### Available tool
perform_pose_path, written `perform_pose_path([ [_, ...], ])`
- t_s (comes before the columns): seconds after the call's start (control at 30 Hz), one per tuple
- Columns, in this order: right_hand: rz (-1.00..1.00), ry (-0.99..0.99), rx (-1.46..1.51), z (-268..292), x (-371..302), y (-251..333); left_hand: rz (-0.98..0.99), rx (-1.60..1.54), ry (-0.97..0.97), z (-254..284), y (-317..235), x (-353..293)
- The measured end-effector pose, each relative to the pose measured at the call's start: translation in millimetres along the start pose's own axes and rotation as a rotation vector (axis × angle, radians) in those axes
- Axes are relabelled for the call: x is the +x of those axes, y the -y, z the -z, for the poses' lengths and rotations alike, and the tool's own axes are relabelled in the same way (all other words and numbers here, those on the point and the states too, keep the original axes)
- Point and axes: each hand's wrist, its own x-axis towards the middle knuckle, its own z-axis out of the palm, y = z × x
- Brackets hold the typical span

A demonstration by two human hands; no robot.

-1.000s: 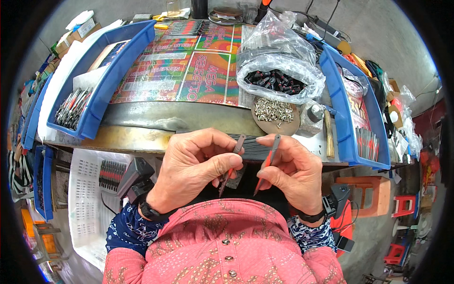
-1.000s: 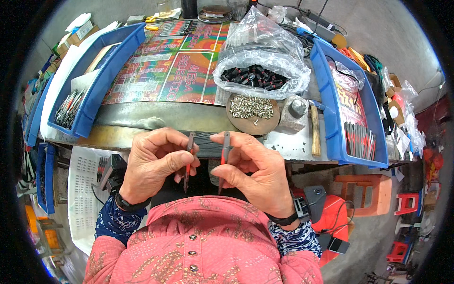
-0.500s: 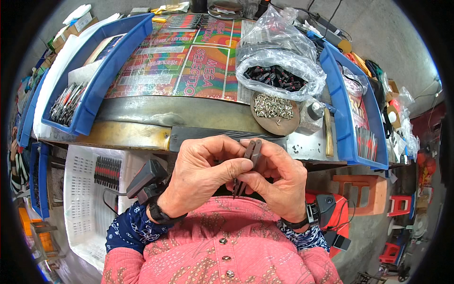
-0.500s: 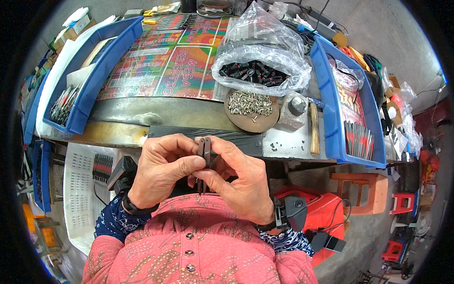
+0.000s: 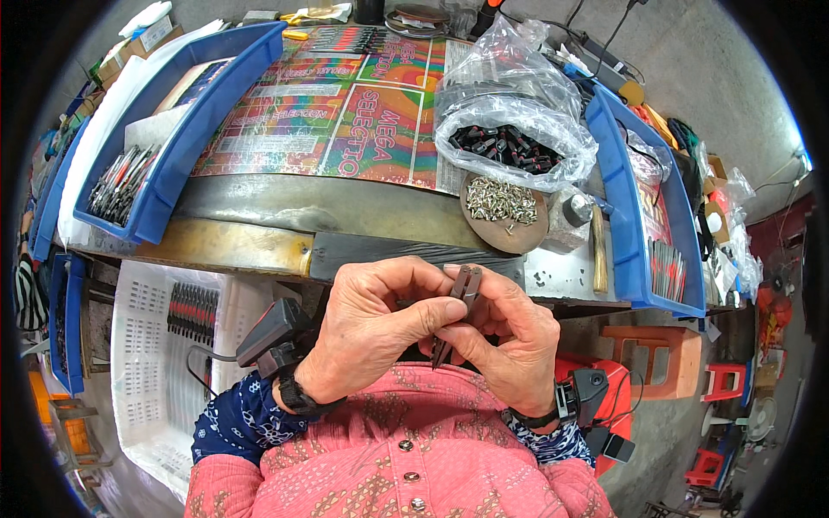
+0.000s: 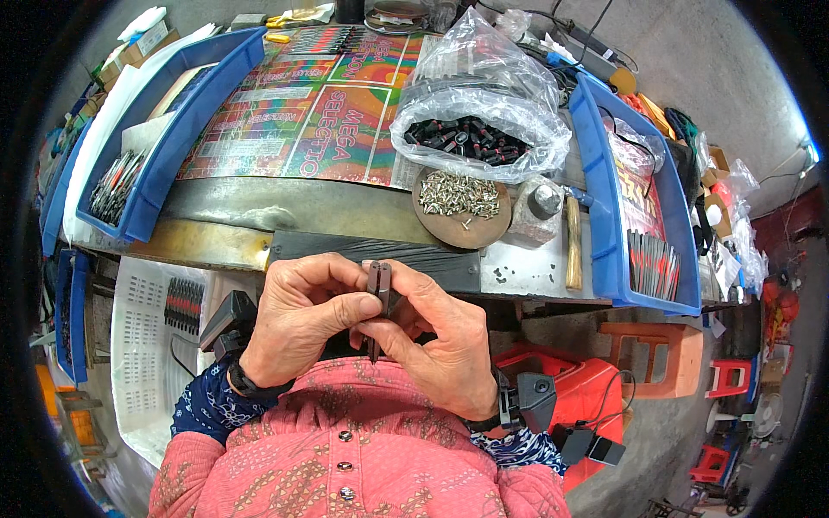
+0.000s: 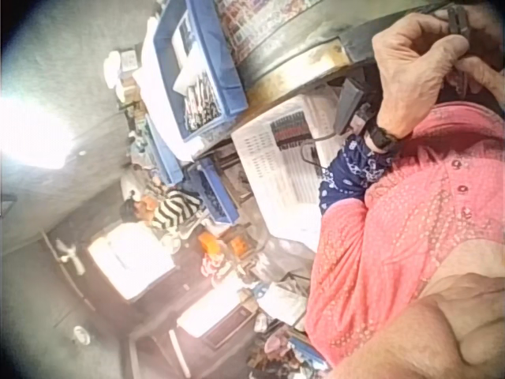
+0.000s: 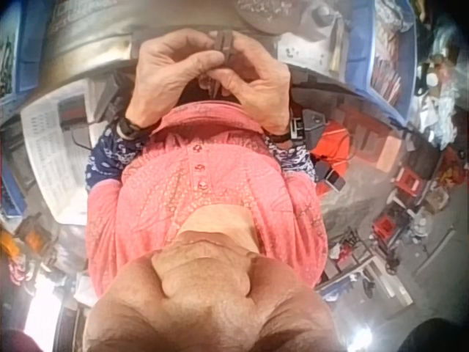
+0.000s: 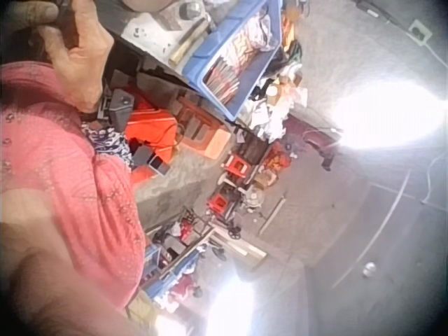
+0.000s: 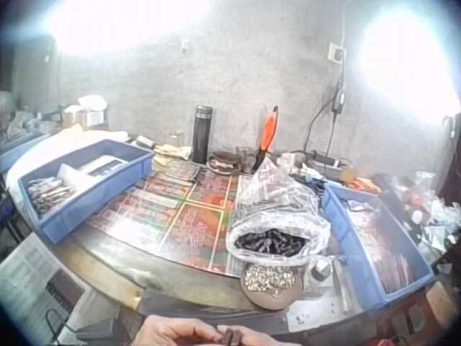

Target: The person repeatedly picks small black cylindrical components and metal pins from a workbench, inserts the pins into the components, and places the assembled units into a blue tray. The person uses a hammer to tap the pins into place and handles the components one at a time.

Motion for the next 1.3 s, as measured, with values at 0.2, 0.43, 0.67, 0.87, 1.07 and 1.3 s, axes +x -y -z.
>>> perform_pose_path([
  [0.2, 0.017, -0.004, 0.008, -2, 0, 0, -0.01, 0.02, -0.002, 0, 1, 0],
  [0.43, 0.005, 0.006, -0.041, 0, -1, 3, -0.001, 0.037, -0.004, 0, 2, 0],
  [0.67, 0.004, 0.023, -0.02, 0, -1, 3, -0.005, 0.024, -0.021, -1, 3, -1],
  [0.87, -0.031, 0.042, 0.006, 0, 0, 2, -0.03, 0.059, -0.048, 0, 8, 2],
  [1.07, -0.042, 0.015, 0.026, -1, 7, 5, -0.033, 0.108, -0.035, 0, 3, 10],
  [1.3, -0.026, 0.059, 0.105, 8, 33, 16, -0.103, 0.12, 0.014, 0, -20, 25],
])
